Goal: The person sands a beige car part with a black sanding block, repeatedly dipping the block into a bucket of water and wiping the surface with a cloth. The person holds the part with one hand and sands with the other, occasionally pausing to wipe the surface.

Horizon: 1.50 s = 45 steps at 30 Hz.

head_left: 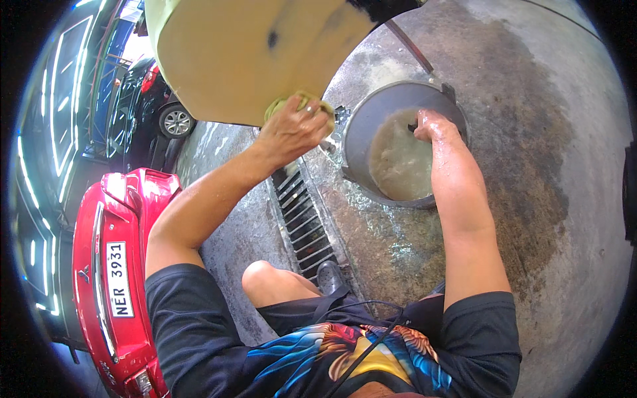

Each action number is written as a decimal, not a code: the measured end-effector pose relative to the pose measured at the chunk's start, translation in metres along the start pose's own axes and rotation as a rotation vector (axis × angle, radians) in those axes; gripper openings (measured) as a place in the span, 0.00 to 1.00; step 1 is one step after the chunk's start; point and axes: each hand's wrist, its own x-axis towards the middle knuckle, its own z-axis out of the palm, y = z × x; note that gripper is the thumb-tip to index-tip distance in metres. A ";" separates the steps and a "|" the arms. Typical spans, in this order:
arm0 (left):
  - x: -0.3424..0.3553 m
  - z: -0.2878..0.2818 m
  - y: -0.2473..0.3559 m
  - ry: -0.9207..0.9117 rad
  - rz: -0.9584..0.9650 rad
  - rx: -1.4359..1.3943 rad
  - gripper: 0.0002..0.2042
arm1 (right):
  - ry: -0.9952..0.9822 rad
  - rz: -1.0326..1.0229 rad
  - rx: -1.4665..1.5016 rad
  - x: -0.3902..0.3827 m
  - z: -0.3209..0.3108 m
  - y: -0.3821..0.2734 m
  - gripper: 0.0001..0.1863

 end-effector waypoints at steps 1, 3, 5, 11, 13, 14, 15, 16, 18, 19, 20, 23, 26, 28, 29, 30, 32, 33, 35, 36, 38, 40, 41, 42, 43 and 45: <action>-0.012 0.003 0.007 -0.033 -0.021 -0.020 0.05 | 0.008 -0.017 -0.005 0.000 0.001 0.000 0.24; -0.035 0.012 0.018 -0.058 -0.055 -0.040 0.05 | 0.021 -0.031 -0.011 -0.001 0.002 -0.001 0.24; -0.056 0.021 0.029 -0.125 -0.080 -0.082 0.06 | 0.032 -0.025 -0.004 -0.003 0.002 -0.001 0.24; -0.099 0.018 0.053 -0.358 -0.194 -0.237 0.06 | 0.033 -0.017 0.020 -0.014 -0.005 -0.006 0.24; -0.102 0.002 0.061 -0.441 -0.265 -0.293 0.05 | 0.028 -0.035 -0.008 -0.017 -0.007 -0.008 0.24; -0.100 -0.008 0.065 -0.438 -0.281 -0.344 0.05 | 0.017 -0.048 -0.022 -0.018 -0.007 -0.010 0.24; -0.096 -0.018 0.070 -0.341 -0.309 -0.389 0.07 | 0.030 -0.040 0.003 -0.019 -0.007 -0.010 0.24; -0.089 -0.026 0.075 -0.299 -0.341 -0.444 0.11 | 0.019 -0.042 -0.002 -0.019 -0.008 -0.011 0.24; -0.069 -0.039 0.083 -0.182 -0.339 -0.525 0.14 | 0.033 -0.041 -0.012 -0.018 -0.007 -0.011 0.25; -0.056 -0.043 0.086 -0.097 -0.343 -0.565 0.15 | 0.043 -0.040 -0.011 -0.017 -0.005 -0.010 0.25; -0.040 -0.043 0.089 -0.092 -0.343 -0.586 0.16 | 0.029 -0.039 -0.026 -0.016 -0.006 -0.008 0.25; 0.017 -0.033 0.100 0.122 -0.402 -0.668 0.16 | -0.024 -0.025 -0.022 -0.009 -0.004 -0.001 0.27; 0.081 -0.010 0.125 0.047 -0.592 -0.818 0.16 | -0.076 0.002 0.018 -0.001 -0.002 0.007 0.28; 0.111 0.004 0.141 -0.071 -0.721 -1.061 0.18 | -0.053 -0.009 0.011 0.003 0.002 0.012 0.29; 0.118 0.007 0.148 -0.159 -0.729 -1.182 0.20 | -0.026 -0.008 -0.022 0.005 0.004 0.015 0.29; 0.122 0.008 0.153 -0.248 -0.702 -1.192 0.21 | 0.019 0.003 -0.054 0.007 0.007 0.016 0.29; 0.125 0.009 0.137 -0.228 -0.569 -1.248 0.21 | 0.031 0.005 -0.077 0.009 0.011 0.019 0.30; 0.126 0.005 0.121 -0.106 -0.612 -1.115 0.22 | 0.073 -0.015 -0.078 0.009 0.012 0.019 0.29; 0.125 -0.005 0.074 0.360 -0.638 -0.691 0.25 | 0.070 -0.035 -0.074 0.009 0.014 0.019 0.29; 0.130 -0.005 0.033 0.603 -0.587 -0.260 0.27 | 0.031 -0.033 -0.069 0.009 0.013 0.019 0.29; 0.128 -0.009 -0.039 0.570 -0.627 -0.242 0.30 | 0.004 -0.009 -0.051 0.008 0.011 0.018 0.29; 0.122 -0.008 -0.096 0.605 -0.590 -0.135 0.30 | -0.001 -0.023 -0.064 0.007 0.007 0.017 0.29; 0.117 -0.007 -0.117 0.668 -0.553 -0.003 0.28 | -0.004 -0.005 -0.042 0.006 0.005 0.017 0.29; 0.110 -0.005 -0.126 0.729 -0.517 0.133 0.27 | -0.006 0.011 -0.021 0.006 0.003 0.016 0.29; 0.102 -0.002 -0.125 0.658 -0.497 0.098 0.30 | -0.009 0.011 -0.027 0.005 0.001 0.016 0.29; 0.083 0.004 -0.117 0.514 -0.453 0.033 0.37 | -0.005 -0.022 -0.021 0.003 -0.001 0.016 0.29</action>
